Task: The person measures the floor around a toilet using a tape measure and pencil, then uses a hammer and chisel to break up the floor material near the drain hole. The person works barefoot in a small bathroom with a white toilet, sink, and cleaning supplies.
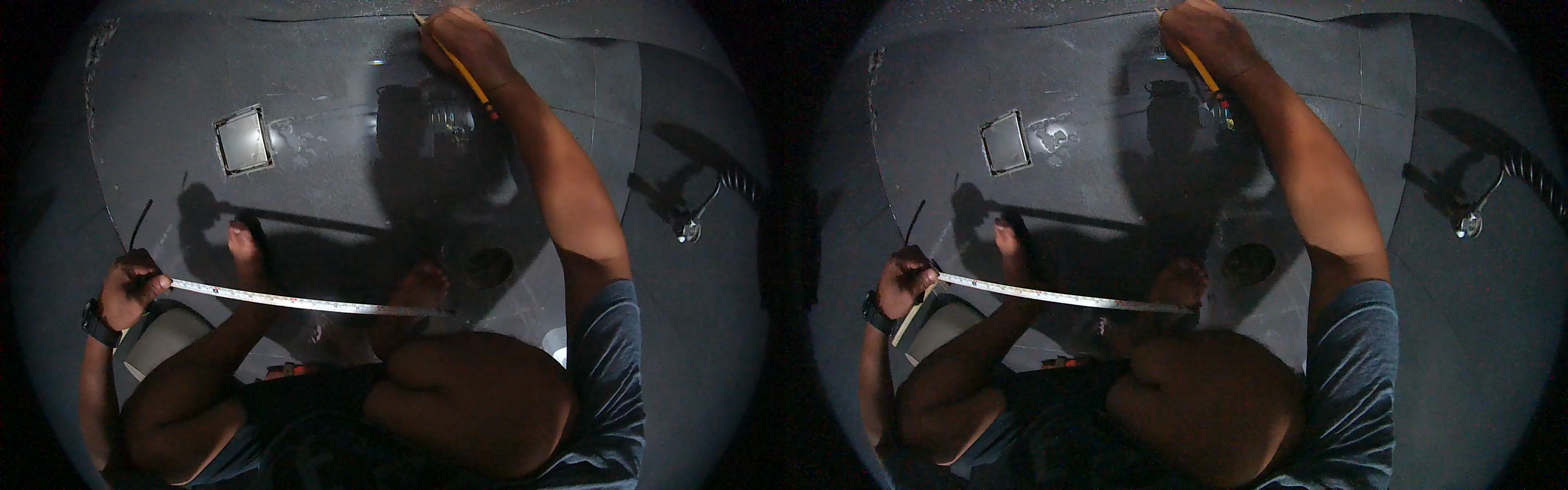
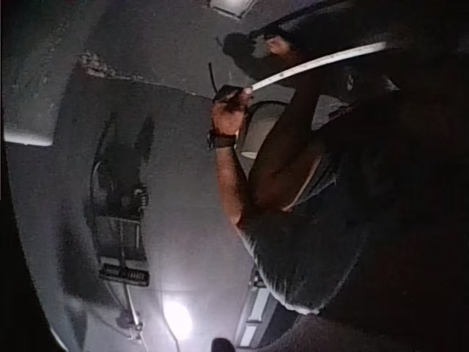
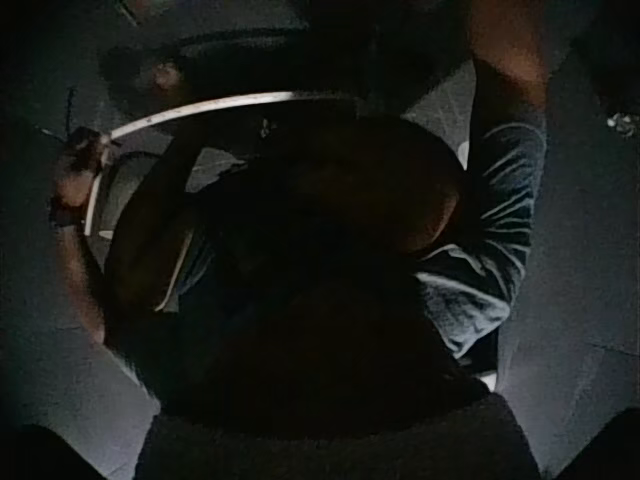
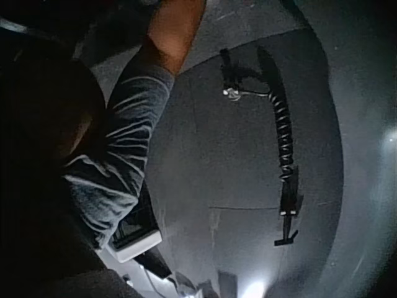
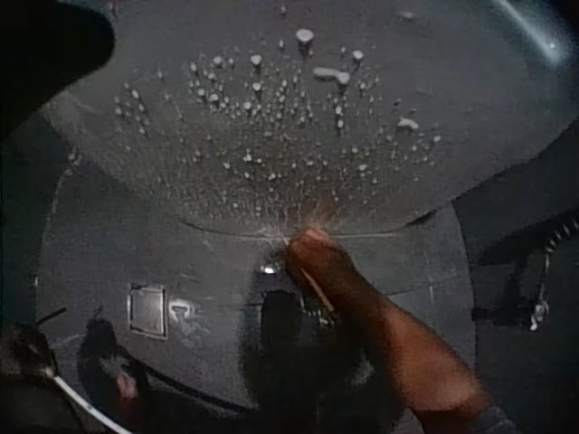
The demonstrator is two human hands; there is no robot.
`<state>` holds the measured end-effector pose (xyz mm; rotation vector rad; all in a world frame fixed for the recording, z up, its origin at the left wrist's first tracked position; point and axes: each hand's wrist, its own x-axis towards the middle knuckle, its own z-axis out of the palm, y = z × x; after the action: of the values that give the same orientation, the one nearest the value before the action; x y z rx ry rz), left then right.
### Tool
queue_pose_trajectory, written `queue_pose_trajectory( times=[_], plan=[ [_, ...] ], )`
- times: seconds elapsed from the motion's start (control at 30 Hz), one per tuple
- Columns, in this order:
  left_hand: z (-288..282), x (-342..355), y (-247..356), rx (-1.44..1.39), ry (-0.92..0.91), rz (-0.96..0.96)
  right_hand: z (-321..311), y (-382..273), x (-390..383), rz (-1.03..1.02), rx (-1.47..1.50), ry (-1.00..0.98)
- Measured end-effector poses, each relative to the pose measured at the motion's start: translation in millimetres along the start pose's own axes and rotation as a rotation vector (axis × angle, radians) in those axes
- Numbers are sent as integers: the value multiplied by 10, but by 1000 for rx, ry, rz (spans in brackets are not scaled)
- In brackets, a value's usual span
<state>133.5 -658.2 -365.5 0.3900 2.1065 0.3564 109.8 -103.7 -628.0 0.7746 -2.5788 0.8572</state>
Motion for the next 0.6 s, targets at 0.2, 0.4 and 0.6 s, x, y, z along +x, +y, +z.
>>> queue_pose_trajectory(
  times=[0.2, 0.4, 0.6],
  plan=[
    [1, 26, -12, -46, -28, -3, -1, 21, -11, 1, 4, 6],
    [-12, 30, -26, -10, -50, -14, 2, 8, -7, 0, 7, 9],
    [-28, 27, 13, -49, -48, -48, -12, 8, -7, -2, 10, 15]
  ],
)
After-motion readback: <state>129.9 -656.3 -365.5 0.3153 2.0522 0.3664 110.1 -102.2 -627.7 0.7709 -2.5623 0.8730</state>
